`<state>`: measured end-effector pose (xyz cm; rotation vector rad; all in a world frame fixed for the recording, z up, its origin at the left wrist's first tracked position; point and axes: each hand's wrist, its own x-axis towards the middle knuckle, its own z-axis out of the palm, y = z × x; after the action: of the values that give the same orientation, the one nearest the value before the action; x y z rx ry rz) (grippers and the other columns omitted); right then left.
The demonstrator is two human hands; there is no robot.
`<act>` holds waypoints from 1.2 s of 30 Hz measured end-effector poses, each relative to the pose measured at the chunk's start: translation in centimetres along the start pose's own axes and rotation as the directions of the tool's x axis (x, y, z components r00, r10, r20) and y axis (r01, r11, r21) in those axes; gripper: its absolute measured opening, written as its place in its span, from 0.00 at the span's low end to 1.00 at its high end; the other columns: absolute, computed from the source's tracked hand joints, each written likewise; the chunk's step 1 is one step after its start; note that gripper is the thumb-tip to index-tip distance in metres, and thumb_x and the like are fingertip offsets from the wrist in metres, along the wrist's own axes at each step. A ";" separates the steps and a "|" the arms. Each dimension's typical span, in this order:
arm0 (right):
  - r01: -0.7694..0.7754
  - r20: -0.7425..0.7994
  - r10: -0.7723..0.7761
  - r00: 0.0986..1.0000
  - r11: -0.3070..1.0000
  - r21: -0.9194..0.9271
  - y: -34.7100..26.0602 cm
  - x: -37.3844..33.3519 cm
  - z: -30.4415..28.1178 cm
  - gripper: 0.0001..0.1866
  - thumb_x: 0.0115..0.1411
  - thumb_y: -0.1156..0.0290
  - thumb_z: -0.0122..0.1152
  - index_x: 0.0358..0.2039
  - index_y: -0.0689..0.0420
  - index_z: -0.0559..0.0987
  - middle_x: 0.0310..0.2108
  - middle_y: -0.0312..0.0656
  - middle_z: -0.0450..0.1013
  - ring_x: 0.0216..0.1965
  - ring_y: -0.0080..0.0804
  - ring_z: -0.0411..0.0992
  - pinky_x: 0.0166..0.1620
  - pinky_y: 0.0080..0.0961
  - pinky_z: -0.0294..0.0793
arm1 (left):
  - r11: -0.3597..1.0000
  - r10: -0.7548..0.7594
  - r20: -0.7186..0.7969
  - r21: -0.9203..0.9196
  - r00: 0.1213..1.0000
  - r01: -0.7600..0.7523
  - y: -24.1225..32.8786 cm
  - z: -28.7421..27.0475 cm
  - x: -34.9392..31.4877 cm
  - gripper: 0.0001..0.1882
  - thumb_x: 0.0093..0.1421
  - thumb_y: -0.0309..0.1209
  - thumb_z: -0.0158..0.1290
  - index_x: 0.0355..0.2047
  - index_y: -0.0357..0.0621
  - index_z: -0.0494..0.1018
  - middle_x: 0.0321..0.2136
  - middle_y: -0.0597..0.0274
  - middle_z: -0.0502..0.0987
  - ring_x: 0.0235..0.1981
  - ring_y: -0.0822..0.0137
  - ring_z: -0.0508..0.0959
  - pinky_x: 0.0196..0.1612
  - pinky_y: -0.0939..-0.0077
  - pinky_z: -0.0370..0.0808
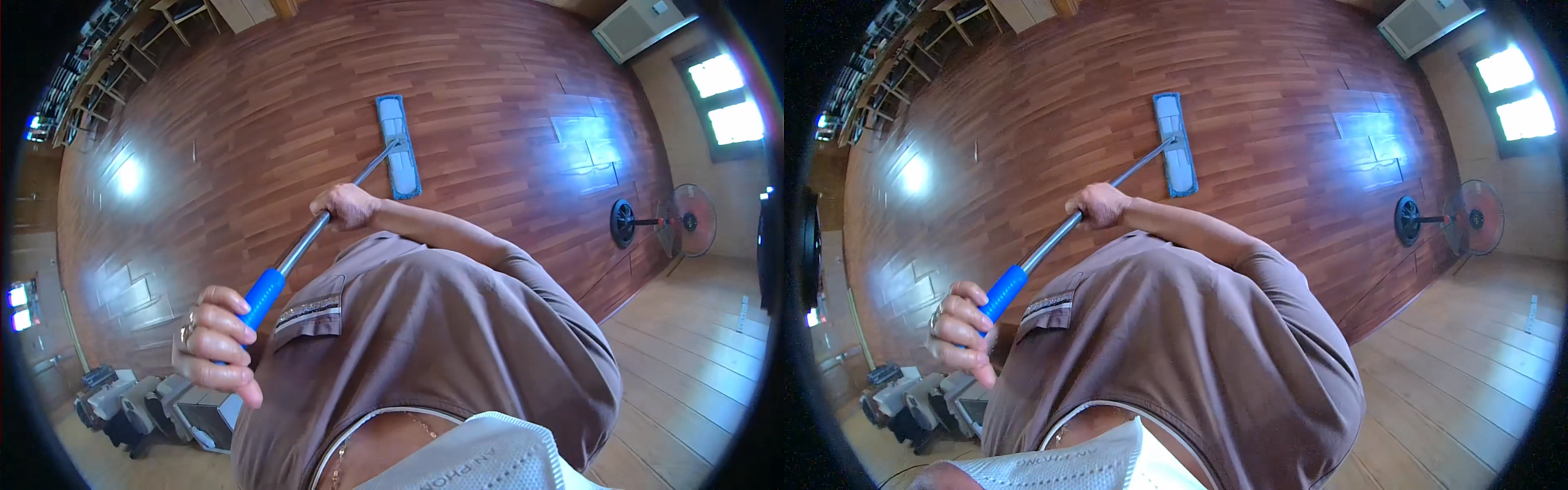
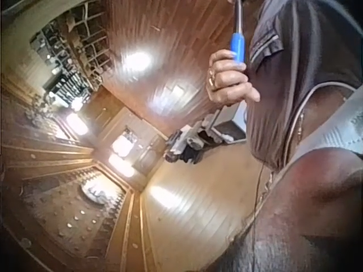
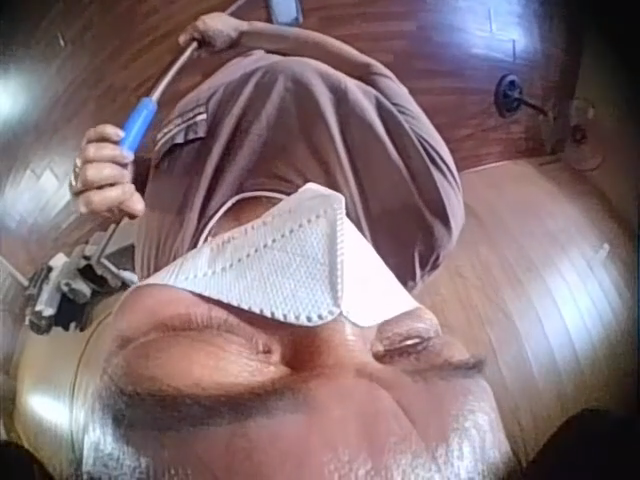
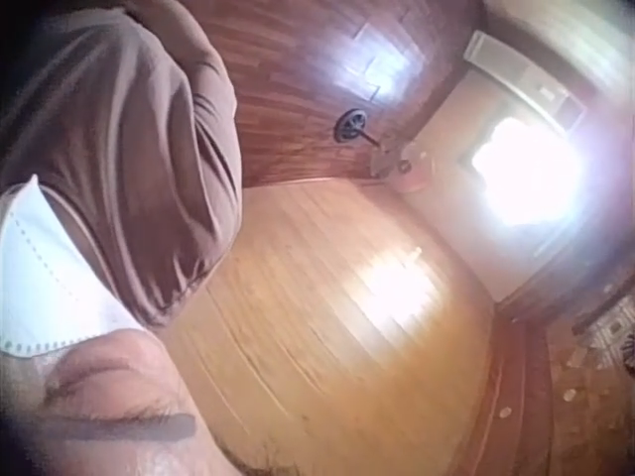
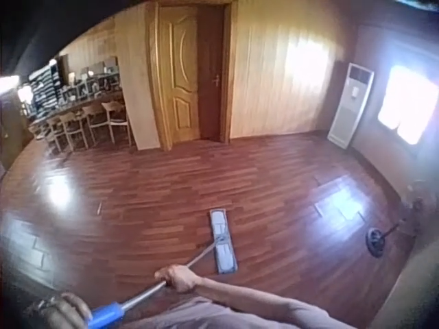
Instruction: Mop the wooden floor of a large room using a flat mop.
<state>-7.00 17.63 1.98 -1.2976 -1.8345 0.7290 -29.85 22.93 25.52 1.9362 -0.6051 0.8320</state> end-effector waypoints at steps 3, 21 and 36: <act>-0.114 -0.048 0.111 0.993 0.991 -0.076 1.5 0.1 -1.4 0.10 0.43 0.69 0.61 0.17 0.55 0.68 0.21 0.45 0.69 0.28 0.51 0.70 0.29 0.43 0.67 | 0.999 -0.049 -0.055 -0.014 0.997 0.048 -2.1 0.2 -0.5 0.16 0.48 0.45 0.66 0.28 0.52 0.73 0.24 0.71 0.70 0.30 0.68 0.74 0.41 0.61 0.71; -0.425 -0.574 0.270 0.773 0.892 -0.154 13.6 -14.9 -14.0 0.13 0.44 0.67 0.64 0.15 0.58 0.70 0.17 0.48 0.67 0.24 0.50 0.70 0.28 0.40 0.67 | 0.951 -0.258 0.050 -0.160 0.965 0.263 -18.8 12.0 8.5 0.12 0.50 0.26 0.63 0.34 0.44 0.73 0.26 0.63 0.77 0.33 0.63 0.79 0.46 0.62 0.69; -0.727 -0.920 0.303 0.249 0.686 0.029 12.5 -33.1 -22.1 0.11 0.46 0.73 0.64 0.15 0.58 0.70 0.16 0.46 0.68 0.23 0.46 0.70 0.28 0.36 0.67 | 0.859 -0.084 0.473 -0.411 0.877 0.305 -28.1 25.2 23.3 0.17 0.54 0.33 0.61 0.42 0.43 0.72 0.27 0.64 0.75 0.32 0.66 0.74 0.46 0.68 0.66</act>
<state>24.37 -9.13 -4.28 -2.1083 -0.5945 -0.1554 12.57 11.87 18.69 1.6836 -0.7745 0.0740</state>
